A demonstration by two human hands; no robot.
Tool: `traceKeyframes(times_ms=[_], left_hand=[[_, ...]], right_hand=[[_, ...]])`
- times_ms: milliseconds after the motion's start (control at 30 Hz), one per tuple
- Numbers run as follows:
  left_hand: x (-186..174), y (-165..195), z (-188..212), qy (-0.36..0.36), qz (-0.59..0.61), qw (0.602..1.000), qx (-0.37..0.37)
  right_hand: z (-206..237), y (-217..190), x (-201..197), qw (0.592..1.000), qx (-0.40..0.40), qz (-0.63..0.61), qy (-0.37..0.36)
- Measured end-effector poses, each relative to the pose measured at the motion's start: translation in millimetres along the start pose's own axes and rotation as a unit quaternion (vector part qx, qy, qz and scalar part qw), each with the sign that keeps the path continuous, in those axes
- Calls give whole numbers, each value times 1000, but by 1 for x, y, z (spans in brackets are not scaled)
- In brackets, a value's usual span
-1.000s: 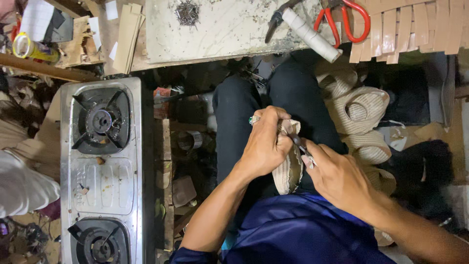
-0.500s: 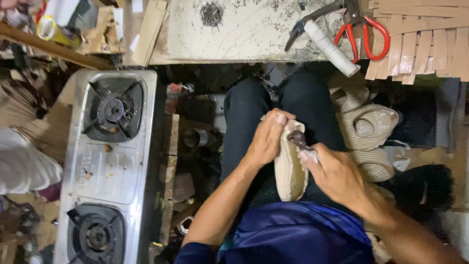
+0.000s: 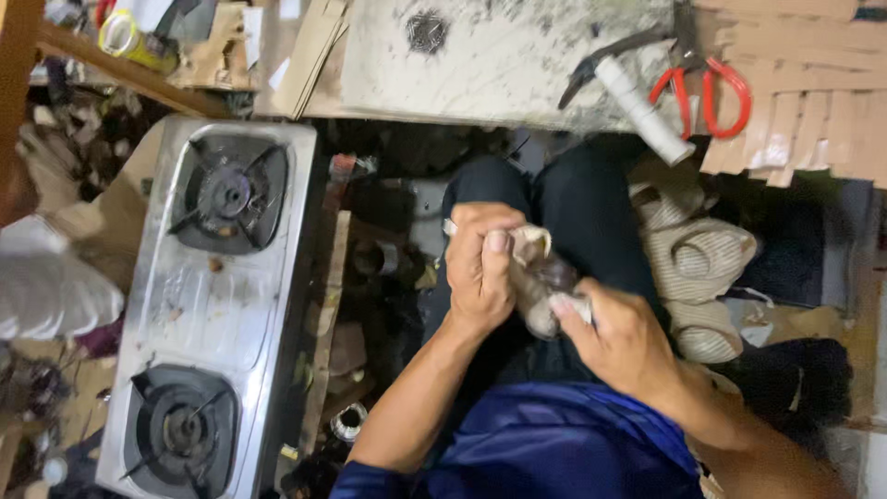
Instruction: The person sits with a woven shoe upper on their lap, trims excess material from its edge with a knife, presses and shapes the upper by hand, hammers the sole area, and fits a strap piece onto the shoe before setting it on the workbench.
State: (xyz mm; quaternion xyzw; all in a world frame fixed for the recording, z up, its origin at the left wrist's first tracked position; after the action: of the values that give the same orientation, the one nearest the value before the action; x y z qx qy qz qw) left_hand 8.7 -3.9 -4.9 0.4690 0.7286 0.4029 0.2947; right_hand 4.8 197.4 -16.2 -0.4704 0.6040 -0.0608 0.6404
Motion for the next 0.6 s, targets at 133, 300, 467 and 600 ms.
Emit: traceKeyframes(times_ms=[133,300,467,600], left_hand=[[-12,4,-11,-12,-112,990,83],[-22,-7,-3,-47,-147,985,71],[-24,-9,11,-58,-143,984,84],[-27,-2,5,-88,-145,982,88]], right_hand=[[-25,-12,2,977,154,-109,-95],[-40,-11,9,951,192,-204,-128],[-45,-29,-18,992,19,-20,-122],[-48,-53,-39,984,-154,79,-52]])
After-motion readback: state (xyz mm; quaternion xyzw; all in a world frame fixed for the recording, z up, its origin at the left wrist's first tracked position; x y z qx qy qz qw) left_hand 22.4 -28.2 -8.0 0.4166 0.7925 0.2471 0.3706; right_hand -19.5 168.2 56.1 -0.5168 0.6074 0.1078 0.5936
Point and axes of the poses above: each hand's wrist, its own z-axis away from the middle knuckle, its own x-axis out of the palm, y = z × x, the point moved 2 cm from there along -z, towards the middle knuckle, and after that the axes turned 5 degrees about z, right-handed, at the moved point
